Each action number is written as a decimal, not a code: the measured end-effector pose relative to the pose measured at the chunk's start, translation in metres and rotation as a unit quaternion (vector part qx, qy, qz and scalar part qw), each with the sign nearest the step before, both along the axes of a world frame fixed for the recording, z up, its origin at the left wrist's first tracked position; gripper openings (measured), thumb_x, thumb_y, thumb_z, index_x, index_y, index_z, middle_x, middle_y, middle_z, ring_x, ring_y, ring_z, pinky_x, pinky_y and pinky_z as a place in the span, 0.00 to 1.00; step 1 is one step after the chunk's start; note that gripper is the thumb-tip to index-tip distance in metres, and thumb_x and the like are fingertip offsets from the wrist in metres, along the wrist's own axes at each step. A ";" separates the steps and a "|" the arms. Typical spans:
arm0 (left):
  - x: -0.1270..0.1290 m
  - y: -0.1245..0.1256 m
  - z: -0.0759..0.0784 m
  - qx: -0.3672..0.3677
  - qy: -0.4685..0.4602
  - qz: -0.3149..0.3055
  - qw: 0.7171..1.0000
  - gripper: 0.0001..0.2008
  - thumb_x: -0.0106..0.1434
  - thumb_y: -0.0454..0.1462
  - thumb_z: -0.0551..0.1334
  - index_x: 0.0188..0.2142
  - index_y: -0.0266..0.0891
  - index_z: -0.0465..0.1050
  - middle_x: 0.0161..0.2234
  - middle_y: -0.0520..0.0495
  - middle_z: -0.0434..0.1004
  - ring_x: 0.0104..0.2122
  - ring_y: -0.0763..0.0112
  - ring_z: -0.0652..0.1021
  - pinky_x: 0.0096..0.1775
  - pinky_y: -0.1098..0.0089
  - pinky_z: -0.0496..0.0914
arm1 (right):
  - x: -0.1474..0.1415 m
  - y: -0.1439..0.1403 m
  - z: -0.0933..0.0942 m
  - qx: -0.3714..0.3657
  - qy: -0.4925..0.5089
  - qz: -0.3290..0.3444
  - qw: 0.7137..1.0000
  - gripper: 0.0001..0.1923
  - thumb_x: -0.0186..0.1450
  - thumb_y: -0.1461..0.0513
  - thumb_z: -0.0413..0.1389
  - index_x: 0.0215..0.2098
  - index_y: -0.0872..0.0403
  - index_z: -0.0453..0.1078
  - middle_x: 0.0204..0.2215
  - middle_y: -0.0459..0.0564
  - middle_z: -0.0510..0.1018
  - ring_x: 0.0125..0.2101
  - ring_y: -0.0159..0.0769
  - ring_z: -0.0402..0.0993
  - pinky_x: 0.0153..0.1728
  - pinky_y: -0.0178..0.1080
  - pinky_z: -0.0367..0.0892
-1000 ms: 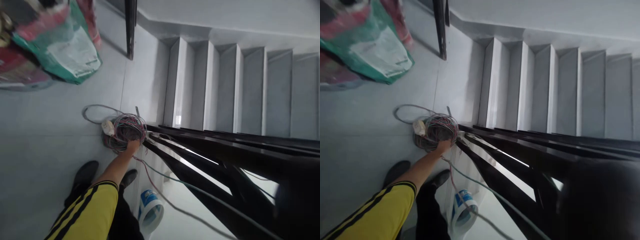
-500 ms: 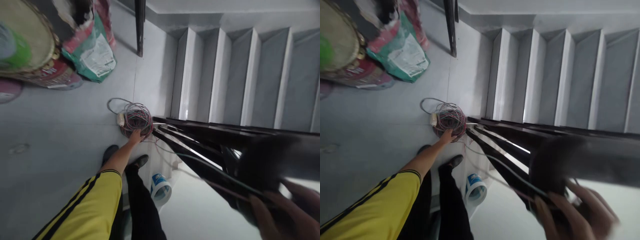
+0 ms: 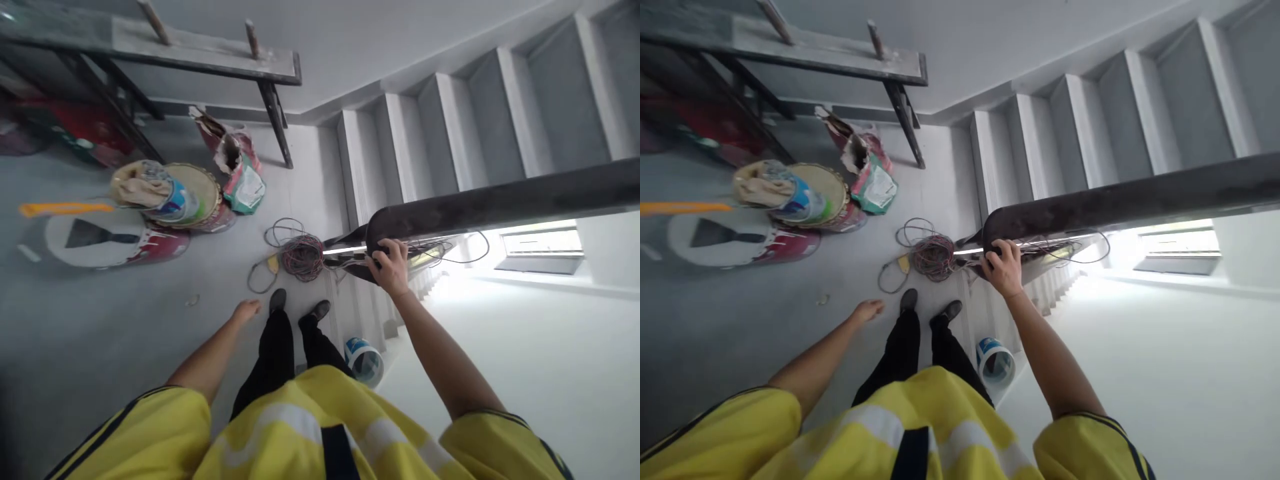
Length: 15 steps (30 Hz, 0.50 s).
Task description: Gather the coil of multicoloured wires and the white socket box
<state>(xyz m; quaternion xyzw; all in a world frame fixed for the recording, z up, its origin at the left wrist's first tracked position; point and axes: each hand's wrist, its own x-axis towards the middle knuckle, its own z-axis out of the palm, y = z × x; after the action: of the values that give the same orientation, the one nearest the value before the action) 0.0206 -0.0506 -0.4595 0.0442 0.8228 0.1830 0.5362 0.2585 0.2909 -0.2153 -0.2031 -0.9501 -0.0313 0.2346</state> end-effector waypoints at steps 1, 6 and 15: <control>-0.002 -0.015 0.015 -0.011 0.001 0.018 1.000 0.08 0.61 0.36 0.60 0.36 0.36 0.76 0.37 0.41 0.83 0.39 0.61 0.83 0.29 0.74 0.70 | 0.000 0.001 -0.001 -0.009 0.002 0.002 1.000 0.06 0.65 0.60 0.60 0.32 0.53 0.72 0.47 0.55 0.71 0.52 0.44 0.62 0.54 0.48 0.65; -0.007 -0.087 0.078 -0.067 0.029 0.099 0.992 0.05 0.57 0.34 0.63 0.35 0.36 0.74 0.34 0.40 0.82 0.37 0.61 0.83 0.28 0.75 0.68 | -0.002 0.005 -0.007 -0.060 -0.001 -0.002 0.998 0.08 0.67 0.60 0.57 0.31 0.54 0.73 0.47 0.56 0.70 0.52 0.44 0.61 0.55 0.48 0.62; 0.035 -0.125 0.138 -0.079 0.082 0.139 0.984 0.07 0.64 0.36 0.57 0.37 0.37 0.72 0.43 0.36 0.82 0.42 0.61 0.83 0.30 0.75 0.70 | -0.009 0.010 -0.016 -0.109 0.001 -0.003 0.994 0.10 0.68 0.59 0.55 0.32 0.55 0.75 0.47 0.58 0.70 0.52 0.47 0.58 0.55 0.50 0.59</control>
<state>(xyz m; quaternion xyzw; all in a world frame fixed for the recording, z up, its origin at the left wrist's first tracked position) 0.0553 -0.1752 -0.3219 -0.0986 0.8738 0.1860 0.4384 0.2495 0.3012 -0.2316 -0.2302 -0.9470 0.0719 0.2123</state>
